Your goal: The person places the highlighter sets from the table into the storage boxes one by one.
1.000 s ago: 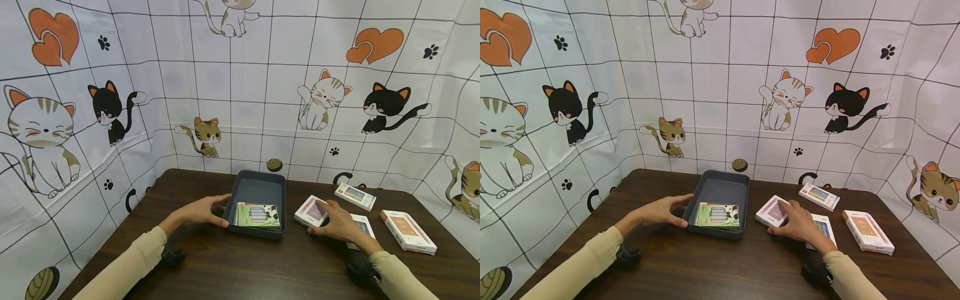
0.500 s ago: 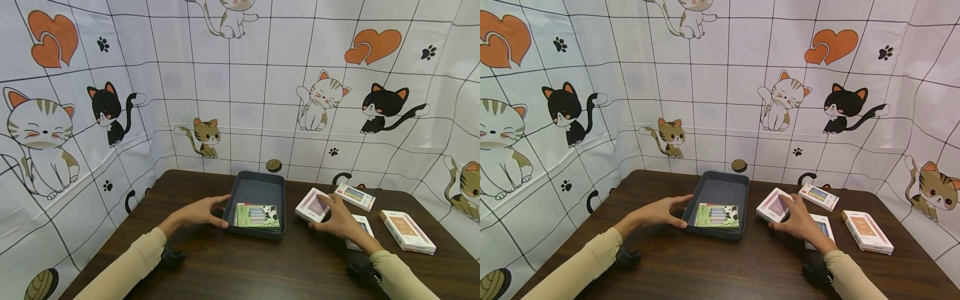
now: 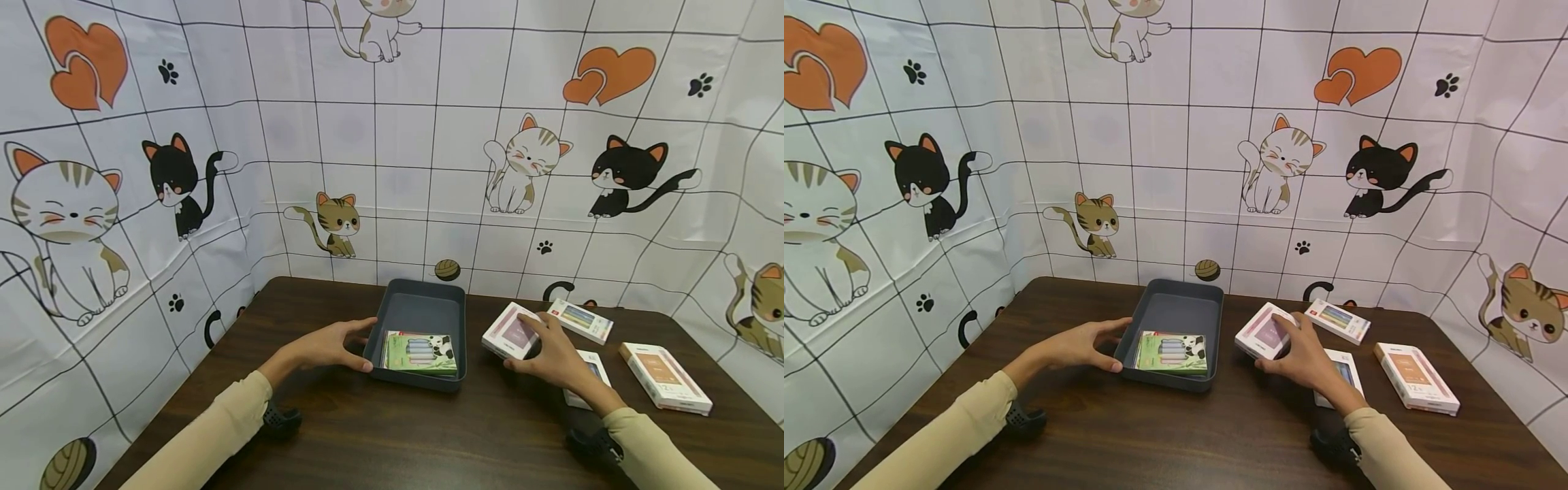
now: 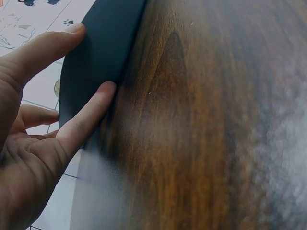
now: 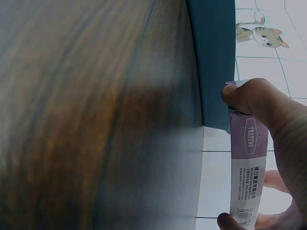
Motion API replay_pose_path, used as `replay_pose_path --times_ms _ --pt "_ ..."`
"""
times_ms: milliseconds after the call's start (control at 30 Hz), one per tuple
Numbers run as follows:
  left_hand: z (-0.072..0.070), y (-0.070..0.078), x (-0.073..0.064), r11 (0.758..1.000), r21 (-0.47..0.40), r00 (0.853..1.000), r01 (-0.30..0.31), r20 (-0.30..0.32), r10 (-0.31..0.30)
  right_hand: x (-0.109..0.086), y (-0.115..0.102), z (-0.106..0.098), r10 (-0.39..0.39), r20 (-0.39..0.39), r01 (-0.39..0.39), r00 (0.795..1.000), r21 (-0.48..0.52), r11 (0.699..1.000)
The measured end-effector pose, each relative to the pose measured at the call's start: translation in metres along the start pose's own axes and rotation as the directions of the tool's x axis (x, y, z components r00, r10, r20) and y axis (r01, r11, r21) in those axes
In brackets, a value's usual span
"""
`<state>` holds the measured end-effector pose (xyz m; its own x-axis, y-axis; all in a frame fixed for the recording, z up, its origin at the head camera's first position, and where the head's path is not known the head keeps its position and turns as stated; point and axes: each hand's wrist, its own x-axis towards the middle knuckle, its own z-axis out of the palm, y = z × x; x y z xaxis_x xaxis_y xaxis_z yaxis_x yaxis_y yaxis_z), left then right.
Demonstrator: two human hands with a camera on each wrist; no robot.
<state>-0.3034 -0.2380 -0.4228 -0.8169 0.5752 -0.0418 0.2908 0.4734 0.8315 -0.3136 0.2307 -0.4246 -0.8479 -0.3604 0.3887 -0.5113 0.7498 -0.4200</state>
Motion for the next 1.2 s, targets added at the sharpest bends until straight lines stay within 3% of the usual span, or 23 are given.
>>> replay_pose_path --times_ms 1033,1200 --pt "-0.001 0.002 0.001 1.0 0.014 1.0 -0.005 0.01 0.005 0.023 -0.039 0.005 -0.061 -0.031 0.062 0.998 0.053 0.997" --pt "0.0 0.002 0.002 1.0 0.018 1.0 -0.005 0.007 0.005 0.027 -0.045 0.007 -0.043 0.0 0.043 0.999 0.071 0.997"
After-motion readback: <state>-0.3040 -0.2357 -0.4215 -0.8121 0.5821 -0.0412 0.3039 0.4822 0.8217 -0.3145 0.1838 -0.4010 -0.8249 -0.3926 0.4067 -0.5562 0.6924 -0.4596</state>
